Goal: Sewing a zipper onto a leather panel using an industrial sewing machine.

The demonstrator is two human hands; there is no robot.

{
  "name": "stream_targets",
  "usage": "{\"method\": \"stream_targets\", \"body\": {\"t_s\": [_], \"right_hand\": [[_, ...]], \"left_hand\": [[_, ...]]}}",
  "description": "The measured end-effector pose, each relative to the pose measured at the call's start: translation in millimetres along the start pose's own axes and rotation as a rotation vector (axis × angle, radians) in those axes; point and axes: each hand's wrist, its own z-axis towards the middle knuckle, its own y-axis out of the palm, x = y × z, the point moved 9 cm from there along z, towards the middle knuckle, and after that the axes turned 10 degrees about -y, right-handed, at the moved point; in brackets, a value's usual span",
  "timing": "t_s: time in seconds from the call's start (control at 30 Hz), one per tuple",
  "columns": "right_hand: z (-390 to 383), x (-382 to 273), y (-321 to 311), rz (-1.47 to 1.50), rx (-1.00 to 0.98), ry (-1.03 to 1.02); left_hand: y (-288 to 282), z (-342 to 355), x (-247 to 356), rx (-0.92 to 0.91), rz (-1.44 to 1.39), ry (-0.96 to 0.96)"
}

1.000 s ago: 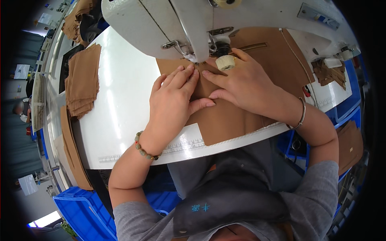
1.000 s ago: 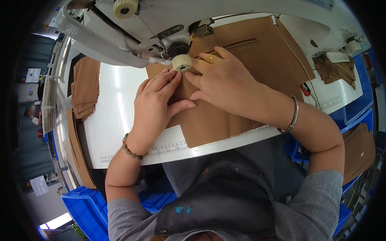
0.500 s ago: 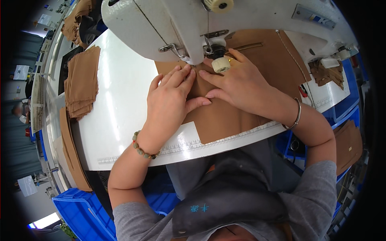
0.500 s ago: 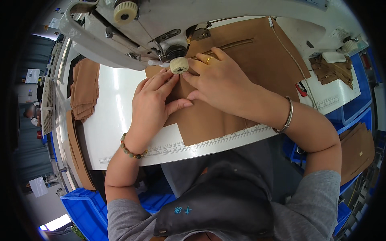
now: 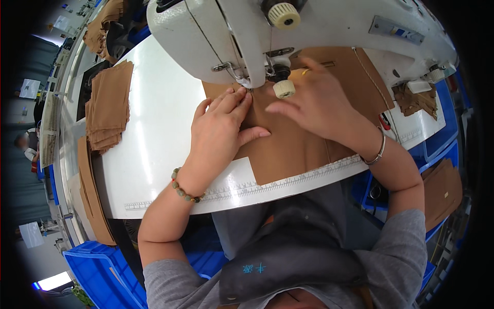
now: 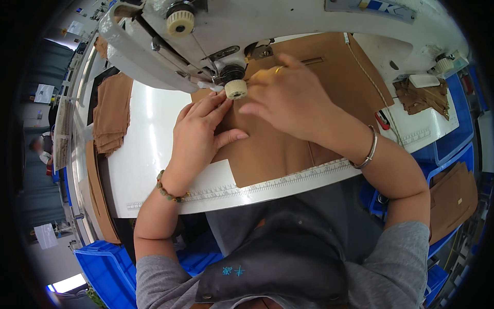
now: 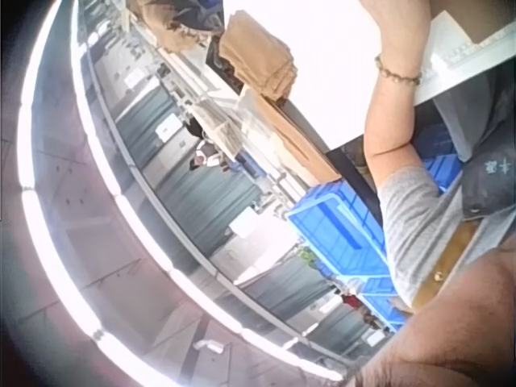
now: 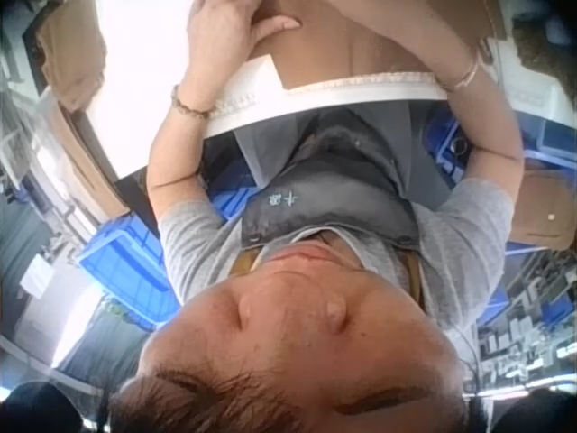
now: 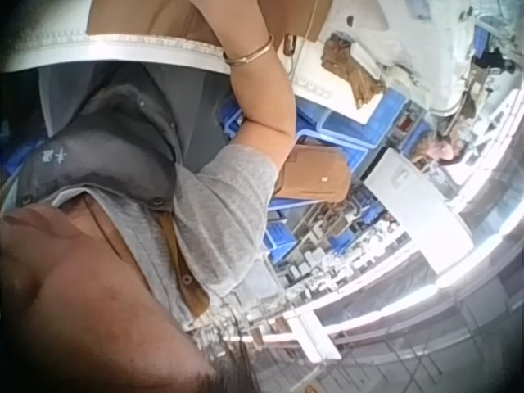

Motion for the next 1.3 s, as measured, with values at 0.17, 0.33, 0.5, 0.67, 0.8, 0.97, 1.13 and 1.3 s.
{"method": "stream_targets", "body": {"t_s": [0.17, 0.33, 0.5, 0.67, 0.8, 0.97, 1.13, 1.3], "right_hand": [[-1.3, 47.5, -49.6, 0.040, 0.465, 0.190], [-6.2, 54.1, -43.1, 0.022, 0.505, 0.181], [-5.1, 53.1, -41.5, 0.093, 0.515, 0.170], [-4.1, 55.3, -43.9, 0.203, 0.452, 0.167], [0.1, 40.6, -22.5, 0.044, 0.111, 0.038], [-0.7, 33.4, -2.5, -0.063, -0.062, -0.006], [-1.1, 7.5, -4.0, 0.012, -0.101, -0.114], [-8.8, -57.2, -21.6, 0.077, 0.013, -0.219]], "left_hand": [[-0.6, -1.4, 0.5, 0.011, 0.005, 0.013], [-0.8, -0.8, 1.4, 0.014, 0.004, 0.014], [-0.6, -2.3, 2.2, -0.003, 0.000, 0.003], [-0.9, -3.1, 2.7, 0.003, -0.002, 0.007], [0.5, -3.0, 2.1, -0.004, 0.002, 0.009], [3.1, -2.0, -0.4, -0.014, -0.006, -0.006], [3.2, -2.3, -2.8, -0.017, -0.037, -0.016], [5.6, -2.8, -6.2, -0.025, -0.052, -0.016]]}}
